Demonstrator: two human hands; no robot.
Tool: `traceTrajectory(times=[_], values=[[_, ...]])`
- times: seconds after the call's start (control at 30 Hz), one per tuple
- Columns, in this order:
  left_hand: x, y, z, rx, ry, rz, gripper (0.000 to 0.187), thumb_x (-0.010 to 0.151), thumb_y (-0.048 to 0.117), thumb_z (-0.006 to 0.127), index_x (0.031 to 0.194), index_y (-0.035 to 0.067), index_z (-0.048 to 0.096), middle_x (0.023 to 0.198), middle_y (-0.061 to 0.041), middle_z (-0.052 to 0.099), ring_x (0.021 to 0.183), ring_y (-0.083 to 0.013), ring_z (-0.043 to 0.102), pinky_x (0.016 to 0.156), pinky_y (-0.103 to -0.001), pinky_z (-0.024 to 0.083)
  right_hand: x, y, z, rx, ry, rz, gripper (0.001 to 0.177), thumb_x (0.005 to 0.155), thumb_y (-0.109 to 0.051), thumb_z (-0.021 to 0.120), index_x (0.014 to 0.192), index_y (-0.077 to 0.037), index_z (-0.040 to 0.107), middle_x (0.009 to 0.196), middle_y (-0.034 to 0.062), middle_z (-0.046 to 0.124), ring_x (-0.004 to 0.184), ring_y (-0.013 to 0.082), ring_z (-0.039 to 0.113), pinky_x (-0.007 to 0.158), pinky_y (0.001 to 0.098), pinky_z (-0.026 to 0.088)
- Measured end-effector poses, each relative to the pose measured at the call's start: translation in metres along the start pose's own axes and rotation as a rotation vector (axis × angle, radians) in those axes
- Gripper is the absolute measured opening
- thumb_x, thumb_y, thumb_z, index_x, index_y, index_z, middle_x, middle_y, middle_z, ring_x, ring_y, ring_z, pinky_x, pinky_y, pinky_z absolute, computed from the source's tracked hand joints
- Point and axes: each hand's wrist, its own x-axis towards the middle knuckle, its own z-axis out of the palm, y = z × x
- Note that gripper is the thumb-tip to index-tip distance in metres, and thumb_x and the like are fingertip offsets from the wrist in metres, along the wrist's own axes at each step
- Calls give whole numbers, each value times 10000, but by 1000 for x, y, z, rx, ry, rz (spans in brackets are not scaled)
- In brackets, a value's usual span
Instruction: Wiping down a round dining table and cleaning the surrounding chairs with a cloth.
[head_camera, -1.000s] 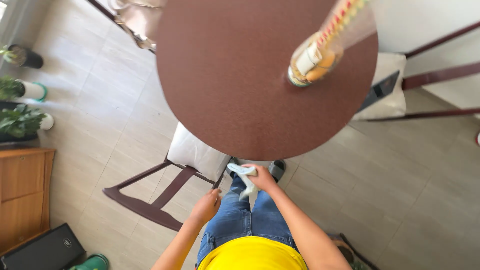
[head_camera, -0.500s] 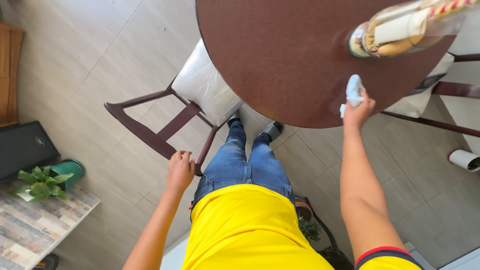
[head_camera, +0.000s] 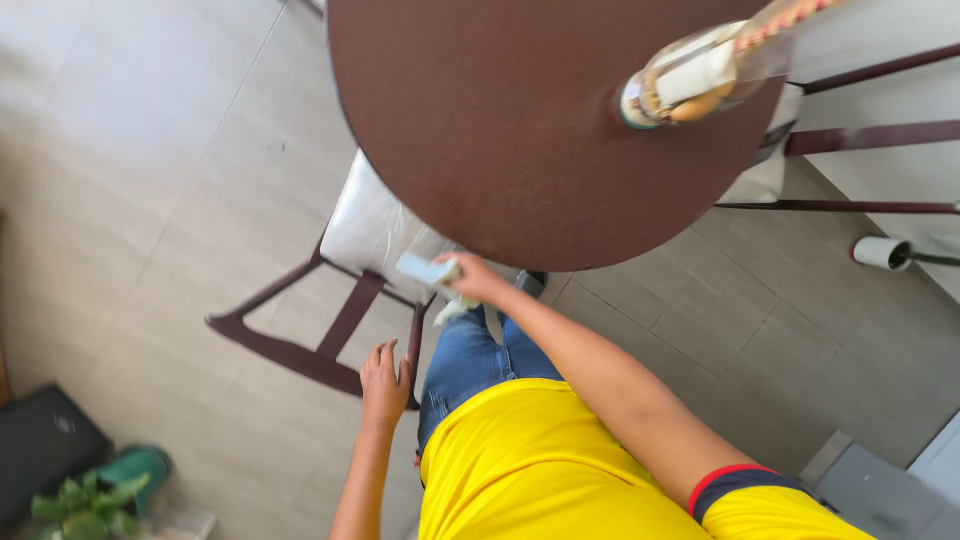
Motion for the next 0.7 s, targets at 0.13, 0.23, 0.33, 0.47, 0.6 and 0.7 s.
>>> traceTrajectory(times=[0.13, 0.23, 0.33, 0.47, 0.6, 0.7], values=[[45, 43, -27, -261, 43, 99, 756, 898, 212, 749, 1520, 41, 356, 1471, -234, 428, 1254, -387, 543, 1015, -495, 461, -39, -88, -20, -22, -270, -137, 408, 829, -152, 814, 1211, -98, 683, 1159, 81, 768, 1095, 184, 716, 952, 344, 551], [76, 96, -54, -431, -3, 191, 1027, 753, 163, 866, 1562, 69, 241, 1540, -235, 303, 1263, -338, 530, 1018, -465, 487, -66, -130, -58, 50, -400, 4, 409, 840, -195, 826, 1205, -118, 657, 1165, 58, 740, 1095, 171, 692, 948, 343, 544], [103, 148, -70, -434, -97, 410, 1132, 647, 124, 935, 1554, 71, 260, 1523, -232, 357, 1312, -345, 490, 1029, -462, 464, -88, -155, -107, 64, -478, 56, 405, 834, -213, 841, 1188, -139, 656, 1164, 31, 717, 1095, 153, 681, 951, 344, 545], [134, 220, -65, -624, -722, 364, 873, 740, 129, 900, 1501, 109, 474, 1296, -97, 661, 1187, -220, 655, 989, -364, 546, -108, -162, -177, 108, -429, 5, 379, 834, -224, 852, 1154, -128, 674, 1103, 26, 717, 1048, 149, 677, 946, 346, 555], [163, 268, -8, -442, -816, 343, 492, 823, 115, 866, 1270, 48, 671, 1136, -93, 721, 1040, -203, 707, 896, -338, 565, -108, -144, -243, 189, -334, -87, 387, 844, -241, 854, 1144, -100, 654, 1111, 28, 699, 1073, 145, 657, 962, 342, 561], [193, 291, 46, -554, -597, 374, 330, 887, 46, 747, 1216, 26, 727, 1119, -100, 704, 1030, -181, 708, 900, -314, 558, -96, -123, -304, 317, -159, -159, 434, 911, -273, 789, 1263, -97, 605, 1173, 35, 652, 1149, 133, 622, 993, 331, 529]])
